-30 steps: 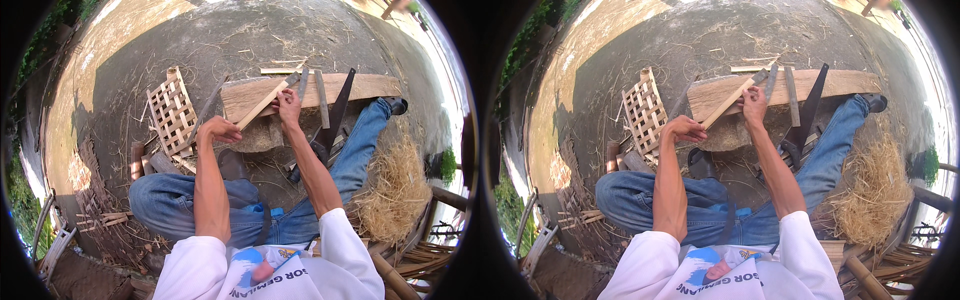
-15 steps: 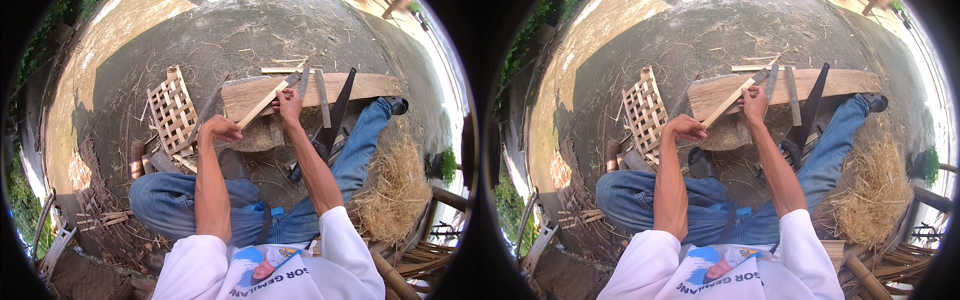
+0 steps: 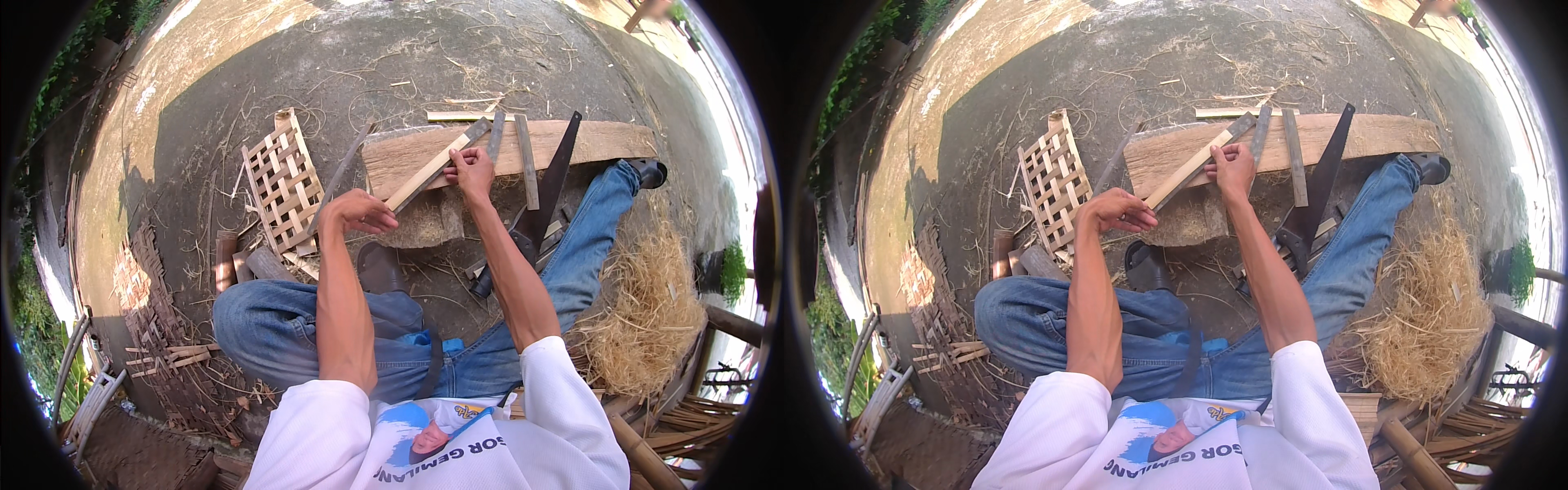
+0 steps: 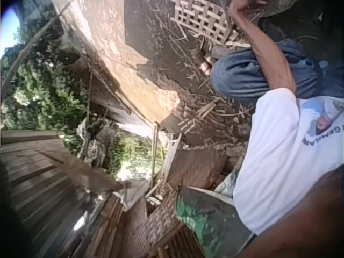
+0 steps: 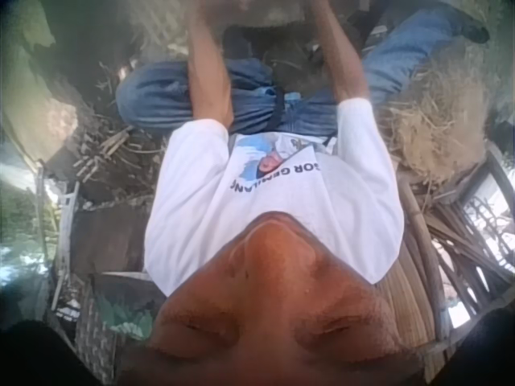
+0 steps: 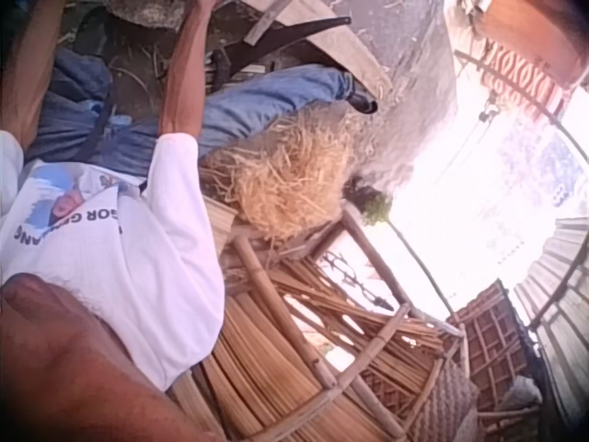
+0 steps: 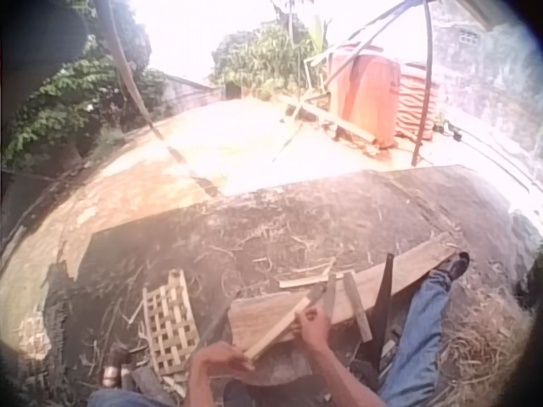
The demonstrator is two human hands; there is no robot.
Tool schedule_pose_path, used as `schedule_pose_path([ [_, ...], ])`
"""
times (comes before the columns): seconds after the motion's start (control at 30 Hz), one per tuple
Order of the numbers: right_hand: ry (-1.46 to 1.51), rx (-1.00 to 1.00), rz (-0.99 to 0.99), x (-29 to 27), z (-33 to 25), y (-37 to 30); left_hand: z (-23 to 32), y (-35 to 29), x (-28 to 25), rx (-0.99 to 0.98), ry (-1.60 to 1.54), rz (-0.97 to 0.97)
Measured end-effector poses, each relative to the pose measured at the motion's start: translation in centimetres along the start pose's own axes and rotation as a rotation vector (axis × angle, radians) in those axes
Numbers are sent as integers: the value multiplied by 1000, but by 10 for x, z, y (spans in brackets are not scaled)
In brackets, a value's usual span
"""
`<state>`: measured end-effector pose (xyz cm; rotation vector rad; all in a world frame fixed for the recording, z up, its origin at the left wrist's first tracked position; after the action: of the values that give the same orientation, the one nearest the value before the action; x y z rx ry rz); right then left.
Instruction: The person sits on the ground and uses a hand saw to cut small wooden sticks. They measure and align the pieces, then saw them to size, occasionally adjusting the wood and tools.
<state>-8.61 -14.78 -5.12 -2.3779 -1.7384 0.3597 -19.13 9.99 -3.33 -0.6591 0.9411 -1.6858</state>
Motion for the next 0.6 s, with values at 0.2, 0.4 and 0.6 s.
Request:
schedule_pose_path([
  [0.2,15,-4,-16,0,3,2,3,-5,1,-13,-52,-4],
  [0.4,-6,-14,-9,0,0,0,1,-1,0,-14,-25,60],
  [0.6,-2,-25,-5,-1,0,-1,-6,11,-4,30,-52,59],
])
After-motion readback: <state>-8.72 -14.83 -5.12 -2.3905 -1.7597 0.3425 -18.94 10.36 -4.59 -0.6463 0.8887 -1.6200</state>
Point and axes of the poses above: each hand's wrist, its own y-axis towards the middle knuckle, its own x-axis out of the palm, z = x × y, the point moved 7 cm from there along y, towards the middle knuckle, and after that the axes turned 6 degrees about z, right-handed, at the moved point
